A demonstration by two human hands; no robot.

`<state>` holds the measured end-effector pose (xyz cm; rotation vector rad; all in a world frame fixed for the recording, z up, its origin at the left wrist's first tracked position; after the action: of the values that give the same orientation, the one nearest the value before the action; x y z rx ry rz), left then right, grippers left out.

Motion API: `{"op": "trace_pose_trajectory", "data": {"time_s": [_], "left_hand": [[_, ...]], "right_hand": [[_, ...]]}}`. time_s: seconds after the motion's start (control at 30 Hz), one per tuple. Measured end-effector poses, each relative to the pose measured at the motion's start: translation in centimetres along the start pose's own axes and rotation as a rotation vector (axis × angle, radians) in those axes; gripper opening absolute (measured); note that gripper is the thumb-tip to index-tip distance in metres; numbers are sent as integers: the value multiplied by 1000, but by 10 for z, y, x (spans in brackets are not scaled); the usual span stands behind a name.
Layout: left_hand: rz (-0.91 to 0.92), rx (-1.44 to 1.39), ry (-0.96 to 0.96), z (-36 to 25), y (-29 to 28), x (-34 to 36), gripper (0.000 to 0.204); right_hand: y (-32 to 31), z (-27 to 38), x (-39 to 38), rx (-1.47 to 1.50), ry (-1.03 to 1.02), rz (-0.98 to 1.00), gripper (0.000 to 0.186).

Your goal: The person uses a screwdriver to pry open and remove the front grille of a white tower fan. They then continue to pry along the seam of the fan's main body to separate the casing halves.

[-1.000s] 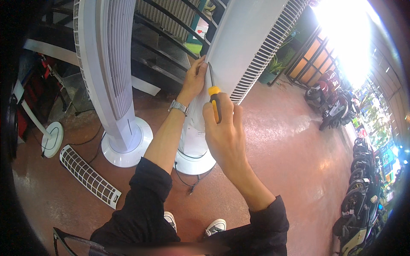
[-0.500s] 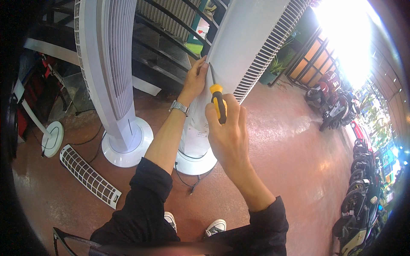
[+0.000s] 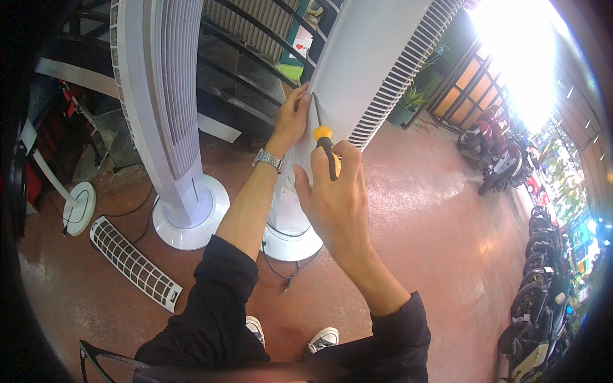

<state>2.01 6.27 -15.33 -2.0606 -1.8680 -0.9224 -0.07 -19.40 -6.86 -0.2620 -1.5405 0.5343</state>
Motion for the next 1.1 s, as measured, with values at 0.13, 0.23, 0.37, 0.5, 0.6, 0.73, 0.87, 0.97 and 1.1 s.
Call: {"op": "trace_pose_trajectory", "data": {"time_s": [0.13, 0.23, 0.37, 0.5, 0.6, 0.73, 0.87, 0.97, 1.1], "left_hand": [[4, 5, -11, 2, 1, -1, 49], [5, 12, -12, 2, 2, -1, 49], [5, -1, -11, 2, 1, -1, 50], [1, -15, 1, 1, 0, 0, 47], [4, 39, -8, -1, 3, -2, 45], [-3, 21, -2, -6, -1, -4, 45], [1, 9, -16, -4, 1, -3, 47], [-5, -16, -6, -1, 0, -3, 49], [-6, -4, 21, -7, 0, -2, 49]], "right_hand": [[-2, 3, -2, -63, -83, -14, 35], [-3, 10, -7, -95, -213, 15, 31], [0, 3, -2, -113, -96, -24, 32], [5, -6, -2, -85, 195, 104, 34], [-2, 2, -3, -185, -43, 30, 33], [-5, 11, -3, -226, -245, -66, 32], [-1, 4, 1, -161, -90, -20, 31], [4, -3, 1, -108, 84, 90, 29], [-4, 10, 3, -184, -137, -11, 29]]}}
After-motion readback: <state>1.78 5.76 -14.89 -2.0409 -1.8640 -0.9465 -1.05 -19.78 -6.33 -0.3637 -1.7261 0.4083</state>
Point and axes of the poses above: each hand's wrist, its own x-axis towards the middle knuckle, its own y-axis out of the palm, z = x × y, the point moved 9 cm from there along x, towards the middle knuckle, and after that the axes turned 9 degrees about -z, right-handed, at the moved point
